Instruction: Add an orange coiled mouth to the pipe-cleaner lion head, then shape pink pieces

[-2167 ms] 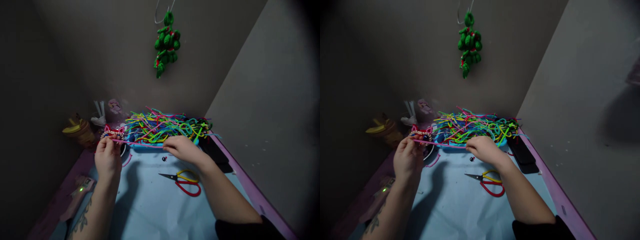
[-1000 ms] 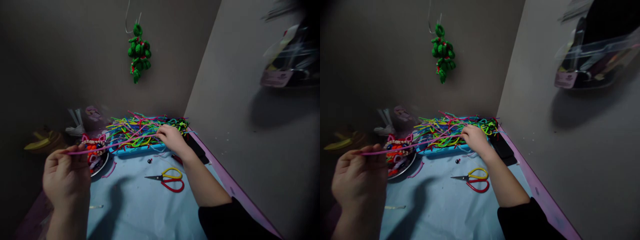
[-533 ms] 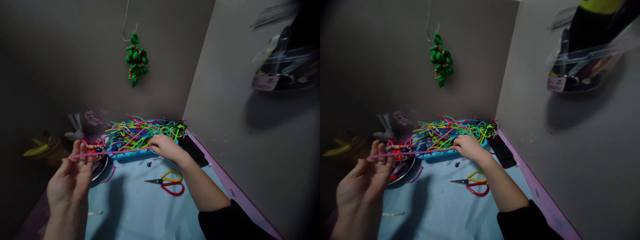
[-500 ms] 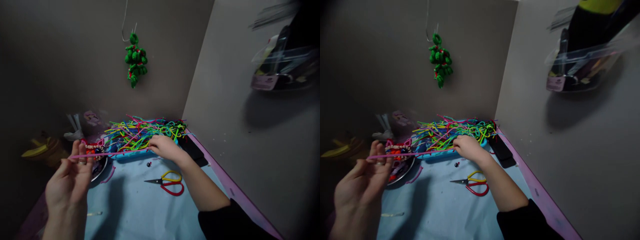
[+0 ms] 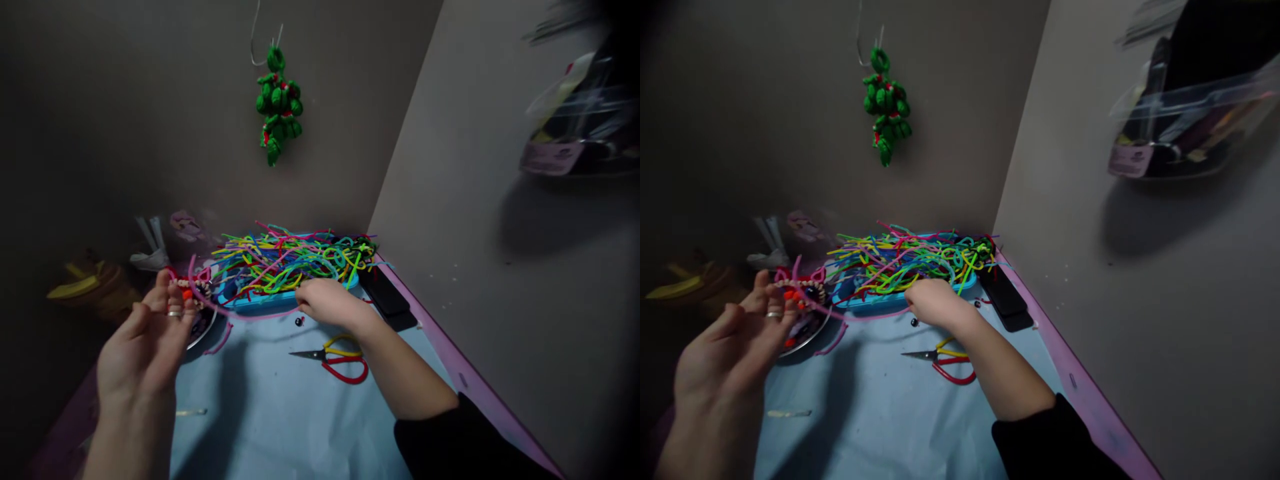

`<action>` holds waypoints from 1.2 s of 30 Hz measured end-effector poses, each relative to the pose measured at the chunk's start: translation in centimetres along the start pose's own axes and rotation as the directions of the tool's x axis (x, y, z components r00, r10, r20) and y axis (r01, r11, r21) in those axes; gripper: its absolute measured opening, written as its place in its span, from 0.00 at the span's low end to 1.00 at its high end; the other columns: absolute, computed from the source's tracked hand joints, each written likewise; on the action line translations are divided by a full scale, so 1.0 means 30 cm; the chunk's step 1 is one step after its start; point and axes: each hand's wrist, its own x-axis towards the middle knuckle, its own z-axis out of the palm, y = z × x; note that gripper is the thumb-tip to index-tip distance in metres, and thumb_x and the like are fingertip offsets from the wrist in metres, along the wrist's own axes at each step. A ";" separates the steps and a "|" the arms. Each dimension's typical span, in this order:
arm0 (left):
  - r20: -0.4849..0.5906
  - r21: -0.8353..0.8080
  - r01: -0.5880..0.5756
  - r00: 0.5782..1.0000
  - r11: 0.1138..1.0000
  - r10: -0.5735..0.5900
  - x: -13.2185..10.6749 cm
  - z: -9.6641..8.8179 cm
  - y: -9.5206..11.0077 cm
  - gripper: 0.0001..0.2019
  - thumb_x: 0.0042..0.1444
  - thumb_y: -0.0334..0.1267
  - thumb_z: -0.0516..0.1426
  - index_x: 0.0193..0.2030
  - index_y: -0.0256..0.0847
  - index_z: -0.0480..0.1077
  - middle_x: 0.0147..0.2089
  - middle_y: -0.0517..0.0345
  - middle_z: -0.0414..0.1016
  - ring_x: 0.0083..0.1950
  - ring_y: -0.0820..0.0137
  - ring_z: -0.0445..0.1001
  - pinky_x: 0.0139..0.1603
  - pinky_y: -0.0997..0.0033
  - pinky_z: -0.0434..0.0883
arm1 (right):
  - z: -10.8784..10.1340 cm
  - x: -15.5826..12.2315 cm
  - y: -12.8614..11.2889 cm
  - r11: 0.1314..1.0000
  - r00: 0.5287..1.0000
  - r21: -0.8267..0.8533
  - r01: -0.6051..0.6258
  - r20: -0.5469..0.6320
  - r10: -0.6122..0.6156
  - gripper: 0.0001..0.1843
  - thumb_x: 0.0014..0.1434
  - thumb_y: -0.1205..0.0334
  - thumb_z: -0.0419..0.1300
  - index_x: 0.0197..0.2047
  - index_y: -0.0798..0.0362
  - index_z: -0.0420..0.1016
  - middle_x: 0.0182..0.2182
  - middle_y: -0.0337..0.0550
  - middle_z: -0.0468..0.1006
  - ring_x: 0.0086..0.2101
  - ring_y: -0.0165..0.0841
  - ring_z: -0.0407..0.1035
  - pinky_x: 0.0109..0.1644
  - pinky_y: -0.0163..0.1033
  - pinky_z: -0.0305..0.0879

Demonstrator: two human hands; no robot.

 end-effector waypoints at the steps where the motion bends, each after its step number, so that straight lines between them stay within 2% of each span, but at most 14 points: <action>1: 0.029 0.027 -0.006 1.000 1.000 0.005 0.004 -0.006 -0.003 0.19 0.66 0.34 0.44 0.40 0.37 0.76 0.38 0.53 0.79 0.34 0.72 0.75 0.34 0.73 0.74 | -0.002 0.000 -0.003 1.000 1.000 0.010 0.006 -0.005 -0.006 0.09 0.62 0.66 0.56 0.36 0.53 0.79 0.39 0.47 0.81 0.40 0.38 0.74 0.34 0.37 0.57; 5: 0.084 0.132 0.011 0.996 0.991 -0.022 0.024 -0.034 -0.024 0.12 0.62 0.30 0.51 0.38 0.40 0.76 0.39 0.57 0.78 0.34 0.73 0.73 0.35 0.73 0.74 | -0.013 -0.005 -0.005 0.996 0.999 0.086 0.032 -0.044 -0.028 0.08 0.62 0.66 0.57 0.35 0.53 0.78 0.37 0.45 0.80 0.38 0.34 0.72 0.35 0.35 0.56; 9: -0.135 0.204 -0.025 0.989 0.979 0.054 0.017 -0.039 -0.062 0.07 0.59 0.27 0.56 0.34 0.43 0.72 0.34 0.65 0.74 0.33 0.78 0.70 0.37 0.77 0.69 | -0.031 -0.030 -0.001 0.980 0.988 0.179 0.083 -0.146 -0.057 0.06 0.62 0.67 0.59 0.35 0.54 0.77 0.35 0.43 0.77 0.36 0.32 0.70 0.36 0.34 0.56; 10: -0.172 0.235 0.012 0.985 0.972 0.029 0.010 -0.037 -0.072 0.06 0.60 0.28 0.56 0.34 0.43 0.71 0.36 0.65 0.74 0.36 0.78 0.71 0.40 0.77 0.69 | -0.037 -0.039 -0.002 0.974 0.982 0.198 0.106 -0.173 -0.072 0.06 0.62 0.66 0.59 0.35 0.54 0.77 0.35 0.43 0.77 0.36 0.31 0.69 0.37 0.34 0.57; 12: -0.182 0.275 0.191 0.973 0.942 -0.144 -0.003 -0.034 -0.088 0.06 0.63 0.33 0.55 0.33 0.41 0.69 0.39 0.60 0.75 0.40 0.74 0.74 0.42 0.72 0.71 | -0.047 -0.055 -0.009 0.960 0.972 0.226 0.166 -0.202 -0.121 0.06 0.63 0.66 0.59 0.35 0.55 0.77 0.34 0.43 0.76 0.35 0.31 0.69 0.38 0.34 0.57; 15: -0.037 0.268 0.376 0.924 0.887 -0.381 -0.011 -0.035 -0.098 0.12 0.66 0.33 0.49 0.34 0.38 0.70 0.38 0.53 0.76 0.36 0.69 0.77 0.36 0.68 0.74 | -0.057 -0.070 -0.024 0.940 0.967 0.242 0.240 -0.145 -0.209 0.06 0.63 0.66 0.60 0.35 0.55 0.77 0.34 0.43 0.77 0.36 0.31 0.69 0.37 0.33 0.57; 19: 0.077 0.188 0.297 0.946 0.936 -0.315 -0.007 -0.042 -0.091 0.14 0.66 0.27 0.46 0.37 0.37 0.72 0.29 0.59 0.73 0.23 0.76 0.72 0.26 0.76 0.73 | -0.055 -0.069 -0.032 0.947 0.973 0.223 0.231 -0.034 -0.230 0.06 0.62 0.67 0.60 0.34 0.55 0.77 0.35 0.44 0.78 0.37 0.33 0.70 0.36 0.34 0.56; 23: 0.125 0.121 0.236 0.960 0.964 -0.251 -0.001 -0.044 -0.081 0.17 0.69 0.34 0.43 0.37 0.37 0.72 0.27 0.60 0.72 0.22 0.75 0.72 0.22 0.77 0.72 | -0.040 -0.064 -0.013 0.952 0.978 0.227 0.203 -0.001 -0.208 0.06 0.61 0.68 0.59 0.32 0.54 0.77 0.31 0.43 0.78 0.33 0.32 0.69 0.34 0.34 0.54; 26: 0.153 0.102 0.162 0.972 0.982 -0.176 0.006 -0.047 -0.077 0.16 0.69 0.33 0.44 0.38 0.37 0.72 0.24 0.63 0.68 0.18 0.79 0.66 0.19 0.80 0.68 | -0.026 -0.053 0.020 0.948 0.989 0.283 0.146 -0.015 -0.148 0.07 0.59 0.69 0.59 0.30 0.54 0.77 0.28 0.41 0.77 0.29 0.30 0.67 0.32 0.34 0.51; 28: 0.176 0.115 0.132 0.973 0.985 -0.151 0.009 -0.051 -0.078 0.15 0.68 0.30 0.46 0.37 0.36 0.73 0.23 0.65 0.66 0.17 0.81 0.63 0.18 0.82 0.65 | -0.014 -0.035 0.046 0.908 0.995 0.409 0.088 -0.080 -0.061 0.07 0.58 0.69 0.59 0.30 0.54 0.76 0.26 0.39 0.76 0.28 0.29 0.66 0.32 0.34 0.52; 30: 0.190 0.159 0.138 0.967 0.978 -0.168 0.009 -0.055 -0.085 0.14 0.66 0.29 0.48 0.36 0.35 0.73 0.23 0.65 0.65 0.17 0.81 0.62 0.18 0.81 0.65 | -0.001 -0.012 0.068 0.783 0.987 0.618 0.065 -0.158 0.043 0.04 0.57 0.66 0.60 0.30 0.54 0.75 0.25 0.38 0.74 0.27 0.28 0.65 0.31 0.33 0.54; 31: 0.196 0.186 0.149 0.963 0.971 -0.185 0.008 -0.057 -0.090 0.13 0.65 0.29 0.49 0.35 0.35 0.73 0.23 0.64 0.65 0.18 0.80 0.63 0.18 0.81 0.66 | 0.005 0.001 0.074 0.677 0.979 0.732 0.077 -0.185 0.089 0.04 0.55 0.64 0.61 0.30 0.54 0.74 0.25 0.37 0.73 0.27 0.28 0.65 0.31 0.33 0.56; 33: 0.207 0.239 0.158 0.956 0.958 -0.209 0.003 -0.061 -0.106 0.08 0.61 0.30 0.54 0.34 0.34 0.74 0.24 0.63 0.67 0.19 0.80 0.64 0.20 0.79 0.68 | 0.016 0.021 0.074 0.394 0.966 0.910 0.128 -0.204 0.159 0.08 0.52 0.59 0.64 0.30 0.53 0.72 0.25 0.36 0.73 0.26 0.28 0.65 0.31 0.33 0.58; 36: 0.250 0.319 0.139 0.942 0.937 -0.225 -0.005 -0.067 -0.137 0.05 0.51 0.33 0.63 0.34 0.34 0.76 0.24 0.63 0.69 0.20 0.80 0.64 0.22 0.79 0.68 | 0.022 0.028 0.040 -0.059 0.967 0.982 0.181 -0.166 0.194 0.15 0.47 0.55 0.69 0.30 0.52 0.68 0.29 0.38 0.76 0.29 0.29 0.70 0.34 0.34 0.64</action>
